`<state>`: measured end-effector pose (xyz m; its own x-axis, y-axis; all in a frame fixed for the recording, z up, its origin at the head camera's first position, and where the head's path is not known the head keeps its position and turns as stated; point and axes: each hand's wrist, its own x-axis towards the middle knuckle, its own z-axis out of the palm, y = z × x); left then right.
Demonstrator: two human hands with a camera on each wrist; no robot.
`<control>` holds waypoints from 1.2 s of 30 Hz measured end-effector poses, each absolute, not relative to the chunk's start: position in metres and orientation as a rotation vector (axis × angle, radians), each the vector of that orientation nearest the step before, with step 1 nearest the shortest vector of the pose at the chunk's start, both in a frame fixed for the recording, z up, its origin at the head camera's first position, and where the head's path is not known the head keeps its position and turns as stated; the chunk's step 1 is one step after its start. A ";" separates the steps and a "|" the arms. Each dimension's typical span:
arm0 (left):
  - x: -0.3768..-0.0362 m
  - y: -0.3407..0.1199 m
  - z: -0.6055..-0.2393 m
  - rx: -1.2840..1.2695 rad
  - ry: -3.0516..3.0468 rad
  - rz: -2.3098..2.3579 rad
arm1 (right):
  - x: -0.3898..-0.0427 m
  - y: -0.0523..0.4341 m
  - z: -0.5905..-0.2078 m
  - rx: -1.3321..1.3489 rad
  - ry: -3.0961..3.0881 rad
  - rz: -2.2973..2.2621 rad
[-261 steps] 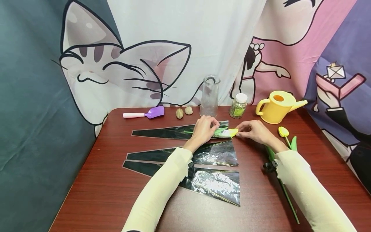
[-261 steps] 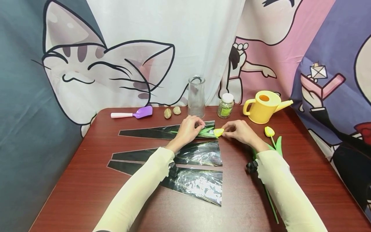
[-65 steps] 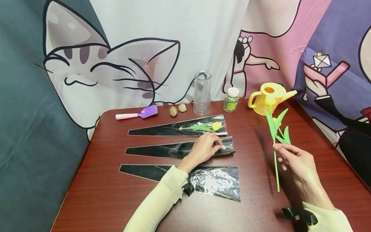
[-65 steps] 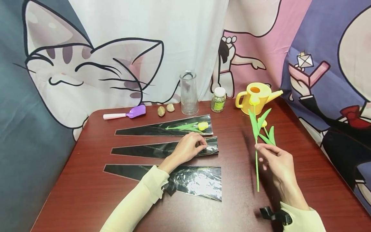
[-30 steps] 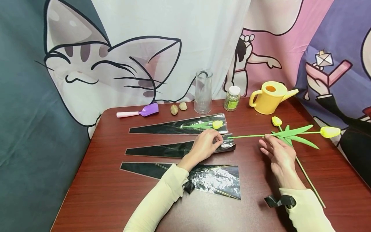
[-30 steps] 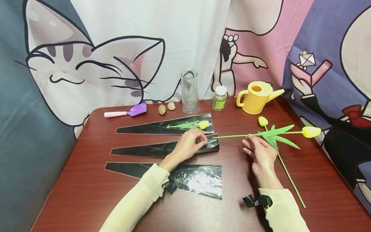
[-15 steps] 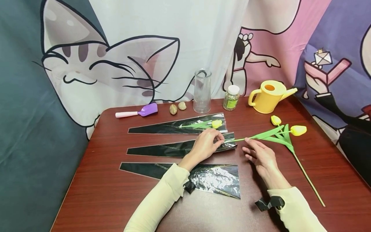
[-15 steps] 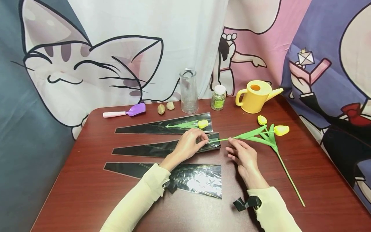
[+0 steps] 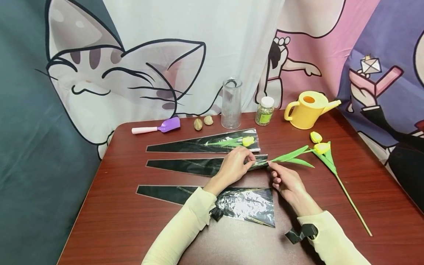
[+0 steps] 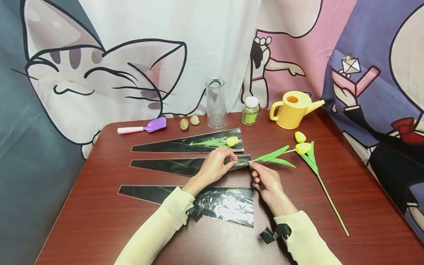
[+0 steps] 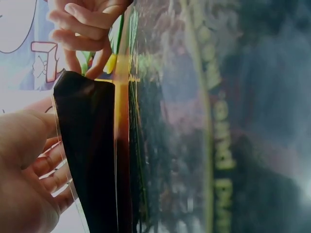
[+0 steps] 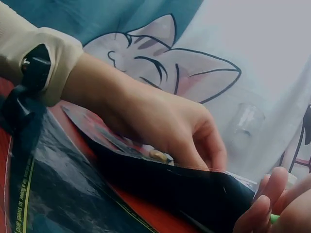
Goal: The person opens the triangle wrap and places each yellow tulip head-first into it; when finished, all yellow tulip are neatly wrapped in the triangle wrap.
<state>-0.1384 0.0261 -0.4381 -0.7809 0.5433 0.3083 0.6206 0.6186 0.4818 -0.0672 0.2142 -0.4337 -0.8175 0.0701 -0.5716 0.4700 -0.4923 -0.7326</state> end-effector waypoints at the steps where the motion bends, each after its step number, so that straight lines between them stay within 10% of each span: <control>1: -0.138 0.026 -0.438 -0.975 -2.707 -0.878 | -0.067 0.213 -0.435 0.808 1.436 -2.381; 36: -0.137 0.027 -0.440 -0.936 -2.716 -0.820 | -0.055 0.219 -0.432 0.552 1.769 -2.171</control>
<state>-0.1373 0.0270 -0.4404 -0.7932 0.5240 0.3103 0.6082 0.6551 0.4483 -0.0550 0.2191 -0.4323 -0.8859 0.0196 -0.4635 0.4500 -0.2066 -0.8688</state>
